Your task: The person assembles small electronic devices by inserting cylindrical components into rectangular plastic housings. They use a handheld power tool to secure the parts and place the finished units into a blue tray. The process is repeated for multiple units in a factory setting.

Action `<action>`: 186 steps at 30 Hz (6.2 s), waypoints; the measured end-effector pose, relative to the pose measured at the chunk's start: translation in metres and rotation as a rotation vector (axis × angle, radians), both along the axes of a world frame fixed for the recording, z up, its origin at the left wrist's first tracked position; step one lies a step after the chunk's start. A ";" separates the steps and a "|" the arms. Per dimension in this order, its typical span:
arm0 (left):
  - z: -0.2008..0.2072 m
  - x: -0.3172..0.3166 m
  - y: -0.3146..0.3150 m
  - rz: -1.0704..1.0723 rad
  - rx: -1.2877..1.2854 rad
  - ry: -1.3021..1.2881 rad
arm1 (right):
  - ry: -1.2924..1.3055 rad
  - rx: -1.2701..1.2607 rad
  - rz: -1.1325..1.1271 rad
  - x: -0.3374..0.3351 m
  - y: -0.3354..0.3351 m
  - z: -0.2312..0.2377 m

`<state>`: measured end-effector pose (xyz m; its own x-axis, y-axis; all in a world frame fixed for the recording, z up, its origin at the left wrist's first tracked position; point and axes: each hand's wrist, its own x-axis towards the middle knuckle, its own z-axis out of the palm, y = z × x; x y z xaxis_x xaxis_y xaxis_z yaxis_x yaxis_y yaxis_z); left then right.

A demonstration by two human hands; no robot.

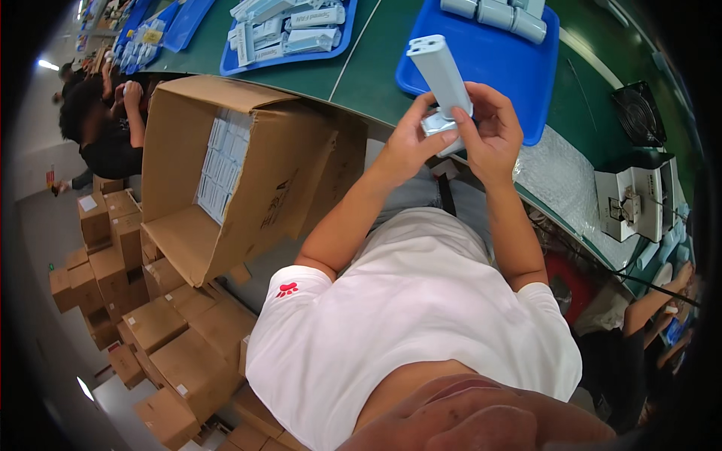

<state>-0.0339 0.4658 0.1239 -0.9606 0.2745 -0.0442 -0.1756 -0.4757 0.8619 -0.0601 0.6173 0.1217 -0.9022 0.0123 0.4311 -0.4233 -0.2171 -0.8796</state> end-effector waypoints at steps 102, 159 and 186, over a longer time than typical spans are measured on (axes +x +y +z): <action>-0.018 -0.058 -0.079 0.697 -0.774 0.413 | -0.095 0.807 -0.097 -0.201 0.011 0.018; -0.036 -0.078 -0.166 1.089 -0.861 0.640 | 0.409 1.110 0.466 -0.311 -0.171 0.205; 0.002 0.008 -0.021 0.202 -0.305 0.477 | 0.247 0.615 0.185 -0.022 0.009 0.057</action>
